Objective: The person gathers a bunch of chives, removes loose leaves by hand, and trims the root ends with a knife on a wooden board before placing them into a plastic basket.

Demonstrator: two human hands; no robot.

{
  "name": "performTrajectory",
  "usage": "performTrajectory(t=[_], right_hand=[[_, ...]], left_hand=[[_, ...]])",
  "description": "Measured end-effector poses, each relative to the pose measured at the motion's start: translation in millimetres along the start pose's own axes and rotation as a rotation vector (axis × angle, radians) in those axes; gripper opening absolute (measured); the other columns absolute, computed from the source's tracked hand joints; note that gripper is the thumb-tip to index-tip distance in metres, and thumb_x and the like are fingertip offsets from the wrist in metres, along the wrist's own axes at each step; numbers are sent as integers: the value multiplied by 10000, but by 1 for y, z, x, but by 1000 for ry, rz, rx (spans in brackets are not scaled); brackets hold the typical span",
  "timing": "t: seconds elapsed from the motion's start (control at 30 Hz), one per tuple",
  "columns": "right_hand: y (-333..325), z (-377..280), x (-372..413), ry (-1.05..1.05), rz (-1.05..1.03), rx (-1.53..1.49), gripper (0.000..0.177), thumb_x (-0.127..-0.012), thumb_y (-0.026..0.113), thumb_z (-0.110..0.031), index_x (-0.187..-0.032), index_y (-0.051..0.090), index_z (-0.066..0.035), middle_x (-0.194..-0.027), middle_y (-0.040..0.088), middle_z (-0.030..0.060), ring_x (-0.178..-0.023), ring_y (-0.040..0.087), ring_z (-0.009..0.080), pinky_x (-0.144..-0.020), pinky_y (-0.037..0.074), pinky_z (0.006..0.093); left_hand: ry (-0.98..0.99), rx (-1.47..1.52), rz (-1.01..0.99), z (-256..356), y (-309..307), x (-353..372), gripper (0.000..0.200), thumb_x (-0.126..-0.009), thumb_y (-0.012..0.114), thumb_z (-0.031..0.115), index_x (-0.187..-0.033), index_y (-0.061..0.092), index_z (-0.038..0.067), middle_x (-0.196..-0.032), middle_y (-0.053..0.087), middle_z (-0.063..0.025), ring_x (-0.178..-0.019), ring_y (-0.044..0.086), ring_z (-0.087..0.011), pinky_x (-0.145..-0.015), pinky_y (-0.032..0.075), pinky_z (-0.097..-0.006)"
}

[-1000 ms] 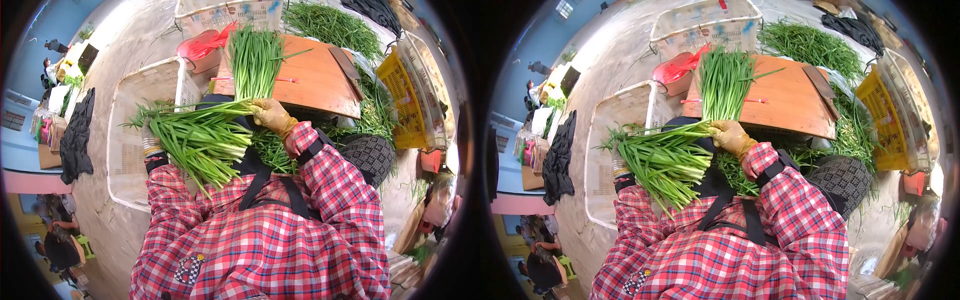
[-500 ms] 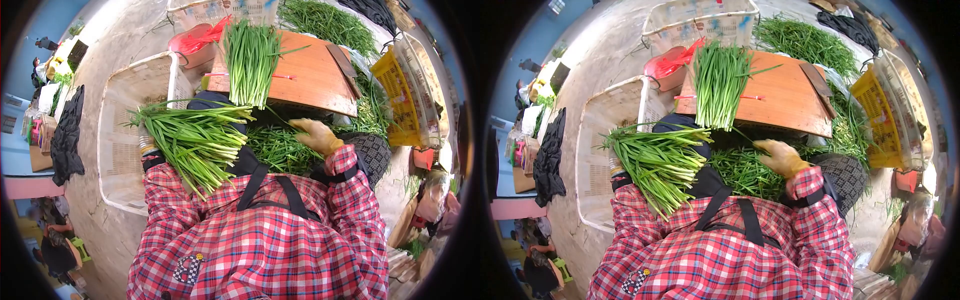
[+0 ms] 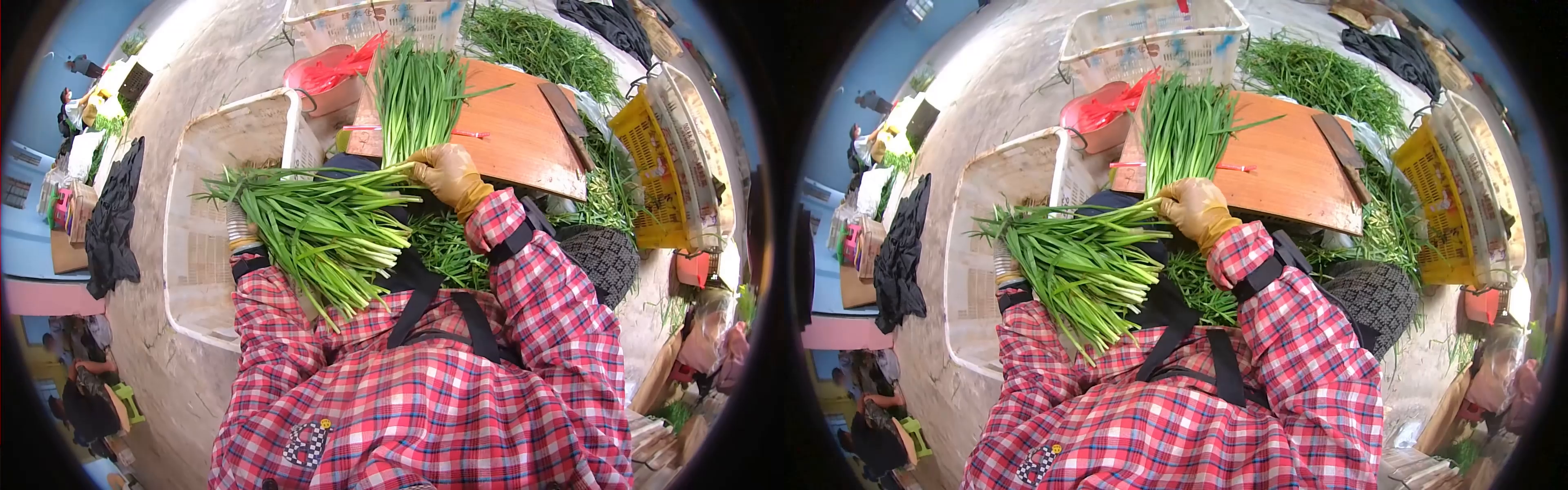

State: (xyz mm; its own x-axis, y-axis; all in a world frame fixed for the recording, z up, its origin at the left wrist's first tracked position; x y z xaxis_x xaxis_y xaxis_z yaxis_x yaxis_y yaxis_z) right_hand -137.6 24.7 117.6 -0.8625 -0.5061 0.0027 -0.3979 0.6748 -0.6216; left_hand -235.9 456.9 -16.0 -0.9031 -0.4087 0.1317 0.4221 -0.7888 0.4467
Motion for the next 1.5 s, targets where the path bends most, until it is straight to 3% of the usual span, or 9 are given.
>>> performTrajectory(t=[0.3, 0.4, 0.47, 0.5, 0.57, 0.9, 1.07, 1.2, 1.5], right_hand=[[-95, 32, 86, 99, -257, -458, 303, -889, 588, -271, -872, 693, 12, -690, 640, 47, -619, 559, 94, -543, 445, 250], [-108, 104, 131, 379, -408, -207, 345, -892, 565, -275, -1064, 641, 15, -877, 680, 122, -798, 637, 167, -715, 507, 270], [-108, 104, 140, 405, -485, 738, 406, -867, 561, -270, -1139, 593, 30, -1056, 648, 189, -996, 626, 273, -872, 481, 336], [-99, 103, 134, 265, -275, 420, 477, -836, 570, -270, -1202, 544, 35, -1191, 577, 213, -1144, 541, 318, -972, 416, 367], [-68, 48, 96, 91, -114, -175, 506, -869, 548, -325, -1224, 527, 36, -1179, 587, 222, -1110, 564, 298, -960, 420, 357], [-22, 32, 46, 145, -105, -373, 251, -842, 585, -255, -834, 705, -35, -629, 636, 36, -545, 559, 137, -540, 462, 294], [-71, 116, 116, 576, -535, 759, 286, -758, 614, -242, -996, 679, -98, -1003, 658, 147, -939, 640, 282, -839, 496, 384], [-51, 2, 85, 95, -35, 172, 373, -790, 653, -234, -1142, 589, -130, -906, 660, 121, -895, 639, 282, -743, 511, 385], [3, -27, 38, -263, -10, 355, 212, -821, 589, -309, -774, 612, -104, -739, 627, 124, -745, 627, 327, -627, 491, 438]], left_hand=[[-333, 150, 239, -9, -15, -2, 438, -928, 452, 358, -1154, 555, -2, -1090, 628, -159, -943, 625, -311, -862, 514, -422], [-318, 142, 142, -22, -37, -5, 456, -911, 478, 376, -1141, 561, -9, -1092, 626, -162, -947, 624, -313, -855, 517, -435], [-336, 136, 131, -17, -28, 1, 455, -896, 501, 377, -1128, 566, -10, -1080, 630, -163, -937, 627, -313, -845, 522, -432], [-353, 126, 120, -14, -23, 5, 455, -882, 524, 377, -1115, 572, -11, -1067, 635, -163, -927, 630, -313, -834, 527, -429], [-330, 104, 131, -11, -17, 7, 453, -871, 541, 375, -1104, 577, -11, -1048, 641, -162, -911, 634, -314, -822, 531, -428], [-313, 140, 284, -10, -23, 5, 434, -873, 541, 366, -1101, 579, -1, -1044, 647, -144, -881, 641, -298, -801, 532, -406], [-298, 93, 262, -3, -12, 17, 415, -872, 534, 357, -1081, 578, 2, -1042, 640, -161, -879, 639, -310, -797, 538, -425], [-303, 167, 297, 16, 8, 23, 384, -837, 586, 344, -1040, 594, 18, -952, 663, -132, -795, 652, -285, -723, 556, -395], [-138, 223, 281, 38, 44, 41, 362, -861, 562, 319, -1053, 596, 13, -970, 659, -133, -794, 652, -270, -706, 556, -378]])
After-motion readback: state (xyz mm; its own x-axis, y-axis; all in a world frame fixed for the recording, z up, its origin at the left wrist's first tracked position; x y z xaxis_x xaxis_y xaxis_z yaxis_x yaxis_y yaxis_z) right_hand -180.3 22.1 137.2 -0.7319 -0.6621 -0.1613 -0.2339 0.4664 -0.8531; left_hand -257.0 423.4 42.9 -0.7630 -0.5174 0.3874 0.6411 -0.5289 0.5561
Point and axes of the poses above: each hand's wrist, its own x-axis away from the middle knuckle, its own y-axis out of the palm, z = x × y, the point moved 1 cm from there along -x, towards the middle knuckle
